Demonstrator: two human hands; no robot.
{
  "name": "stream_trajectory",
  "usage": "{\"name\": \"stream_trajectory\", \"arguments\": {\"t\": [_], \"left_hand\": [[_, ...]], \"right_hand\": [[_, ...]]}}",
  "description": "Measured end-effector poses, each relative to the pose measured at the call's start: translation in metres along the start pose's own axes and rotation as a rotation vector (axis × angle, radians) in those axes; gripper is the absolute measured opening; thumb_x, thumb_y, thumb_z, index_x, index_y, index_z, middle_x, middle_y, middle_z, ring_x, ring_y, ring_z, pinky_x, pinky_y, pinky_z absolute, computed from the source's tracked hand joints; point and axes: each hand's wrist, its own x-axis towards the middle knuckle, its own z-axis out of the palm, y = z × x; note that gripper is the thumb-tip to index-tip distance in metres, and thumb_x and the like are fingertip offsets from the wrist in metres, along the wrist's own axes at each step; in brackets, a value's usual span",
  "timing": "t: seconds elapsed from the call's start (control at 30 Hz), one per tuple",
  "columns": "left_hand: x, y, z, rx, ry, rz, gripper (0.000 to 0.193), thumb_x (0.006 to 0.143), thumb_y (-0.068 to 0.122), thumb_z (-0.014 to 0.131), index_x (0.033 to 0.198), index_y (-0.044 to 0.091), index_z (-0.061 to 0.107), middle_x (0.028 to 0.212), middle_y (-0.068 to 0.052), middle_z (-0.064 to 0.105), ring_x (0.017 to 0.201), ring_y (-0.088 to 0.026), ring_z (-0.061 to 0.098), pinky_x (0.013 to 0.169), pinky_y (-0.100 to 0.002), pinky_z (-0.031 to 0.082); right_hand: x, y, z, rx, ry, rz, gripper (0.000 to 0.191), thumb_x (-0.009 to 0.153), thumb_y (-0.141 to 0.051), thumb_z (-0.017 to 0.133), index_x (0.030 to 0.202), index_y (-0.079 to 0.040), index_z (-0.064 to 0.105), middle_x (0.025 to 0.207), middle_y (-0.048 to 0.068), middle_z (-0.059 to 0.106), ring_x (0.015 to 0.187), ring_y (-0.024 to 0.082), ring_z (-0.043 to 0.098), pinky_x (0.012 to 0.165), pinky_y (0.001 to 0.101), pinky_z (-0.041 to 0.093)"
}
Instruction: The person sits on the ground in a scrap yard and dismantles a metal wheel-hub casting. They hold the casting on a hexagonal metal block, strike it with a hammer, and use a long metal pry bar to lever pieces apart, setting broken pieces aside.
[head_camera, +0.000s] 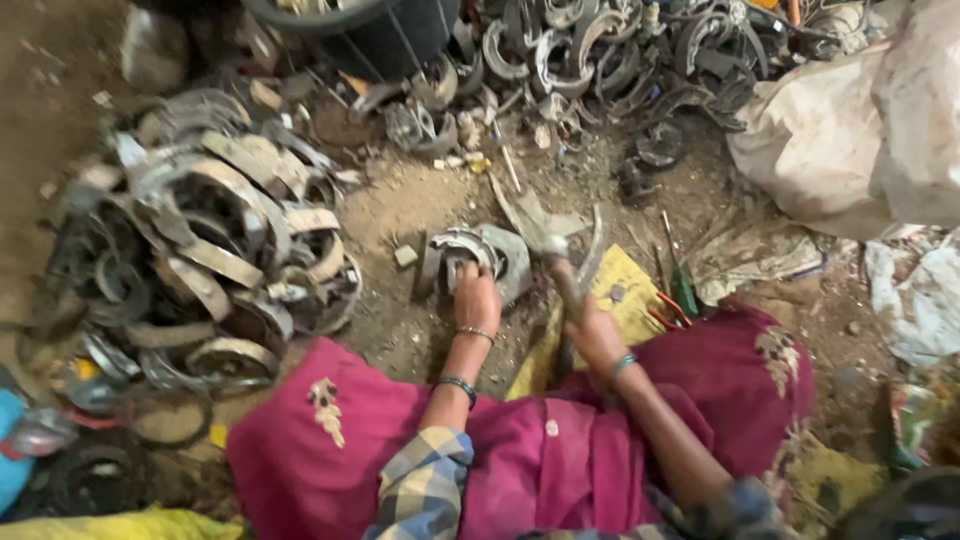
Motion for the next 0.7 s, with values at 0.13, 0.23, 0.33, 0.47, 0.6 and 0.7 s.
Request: {"name": "stream_trajectory", "arguments": {"t": [0.13,0.23,0.33,0.47,0.6,0.7], "left_hand": [[-0.004,-0.005,-0.008,-0.038,0.036,0.059,0.021,0.096,0.010,0.063,0.113,0.000,0.073,0.108,-0.021,0.064,0.108,-0.040,0.057,0.098,-0.049,0.049],[-0.012,0.000,-0.014,-0.190,0.084,0.088,0.035,0.084,0.008,0.069,0.117,-0.001,0.073,0.106,-0.020,0.065,0.105,-0.042,0.057,0.098,-0.049,0.048],[-0.010,0.002,-0.023,-0.289,0.072,0.028,0.040,0.080,0.010,0.075,0.119,0.000,0.074,0.111,-0.022,0.065,0.105,-0.043,0.058,0.094,-0.048,0.048],[0.000,-0.009,-0.032,-0.481,0.174,-0.049,0.039,0.082,0.014,0.080,0.118,0.001,0.075,0.113,-0.022,0.070,0.105,-0.040,0.064,0.095,-0.045,0.050],[0.012,-0.020,-0.032,-0.792,0.205,-0.151,0.036,0.091,0.021,0.080,0.117,-0.004,0.072,0.114,-0.016,0.074,0.106,-0.027,0.071,0.095,-0.038,0.054],[0.016,-0.020,-0.035,-0.999,0.239,-0.275,0.038,0.093,0.019,0.079,0.120,-0.005,0.070,0.118,-0.009,0.073,0.107,-0.019,0.067,0.094,-0.033,0.052]], "right_hand": [[0.005,0.025,-0.005,0.536,-0.090,0.250,0.041,0.087,-0.016,0.068,0.120,0.001,0.051,0.069,0.013,0.065,0.052,0.023,0.063,0.045,0.0383,0.052],[0.012,0.032,-0.018,0.643,0.038,0.218,0.032,0.087,-0.013,0.068,0.113,0.004,0.056,0.071,0.011,0.065,0.053,0.019,0.062,0.045,0.0358,0.051],[0.023,0.032,-0.032,0.815,0.188,0.167,0.024,0.091,-0.012,0.065,0.106,0.006,0.060,0.074,0.010,0.066,0.056,0.018,0.062,0.048,0.0334,0.052],[0.039,0.042,-0.048,0.932,0.388,0.322,0.016,0.089,-0.010,0.064,0.101,0.000,0.060,0.076,0.008,0.067,0.057,0.017,0.063,0.049,0.0312,0.053],[0.047,0.051,-0.057,1.202,0.360,0.493,0.016,0.090,-0.012,0.066,0.092,0.004,0.062,0.071,0.011,0.064,0.054,0.021,0.061,0.048,0.0343,0.053],[0.047,0.050,-0.060,1.355,0.330,0.546,0.018,0.089,-0.014,0.066,0.091,0.003,0.062,0.070,0.011,0.063,0.053,0.022,0.062,0.049,0.0351,0.053]]}}
